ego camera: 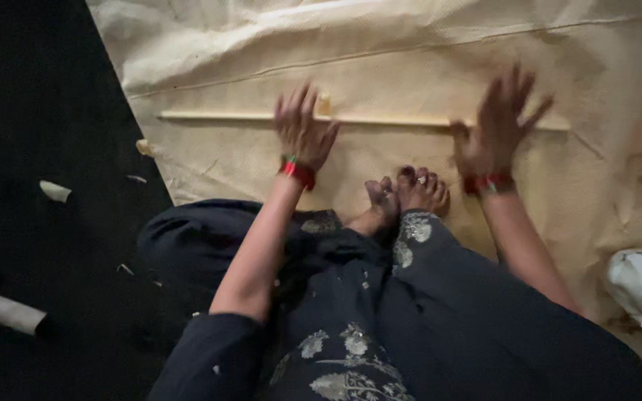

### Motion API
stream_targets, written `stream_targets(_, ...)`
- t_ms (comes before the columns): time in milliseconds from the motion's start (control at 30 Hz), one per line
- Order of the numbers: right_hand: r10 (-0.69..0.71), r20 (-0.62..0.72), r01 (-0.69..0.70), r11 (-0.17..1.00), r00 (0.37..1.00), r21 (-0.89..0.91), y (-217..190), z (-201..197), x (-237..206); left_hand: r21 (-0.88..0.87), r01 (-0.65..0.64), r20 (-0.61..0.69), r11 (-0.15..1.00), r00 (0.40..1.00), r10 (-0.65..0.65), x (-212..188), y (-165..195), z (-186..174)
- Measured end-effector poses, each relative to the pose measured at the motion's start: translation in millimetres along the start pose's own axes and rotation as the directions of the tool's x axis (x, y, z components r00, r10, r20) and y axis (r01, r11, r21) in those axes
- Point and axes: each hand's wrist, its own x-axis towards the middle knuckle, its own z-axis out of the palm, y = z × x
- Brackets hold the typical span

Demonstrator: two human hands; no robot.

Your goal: The person sits on the floor and rolls kraft paper sheets around a thin wooden stick, aligning the stick along the sheet edge and pressing the paper flat. They smooth the rolled seam, work the stick along the sheet, and set finished rolled sheets aside with other completed rolls.

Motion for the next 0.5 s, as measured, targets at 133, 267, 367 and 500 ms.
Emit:
stream_targets(133,0.124,0.344,-0.147,0.988,0.931,0.04,18,-17,-95,0.339,0.24,0.485,0.91,0.784,-0.388,-89,-45,-18)
stream_targets(267,0.161,0.493,-0.139,0.987,0.855,-0.082,12,-17,-91,0.228,0.322,0.202,0.919,0.907,-0.368,-126,-34,-19)
stream_targets(367,0.219,0.527,-0.172,0.975,0.821,-0.138,-5,-14,-58,0.396,0.537,0.071,0.745,0.791,-0.608,-122,-26,-11)
stream_targets(500,0.104,0.363,-0.074,0.993,0.926,-0.095,-10,-8,4,0.279,0.549,0.008,0.788,0.819,-0.574,-74,-49,-3)
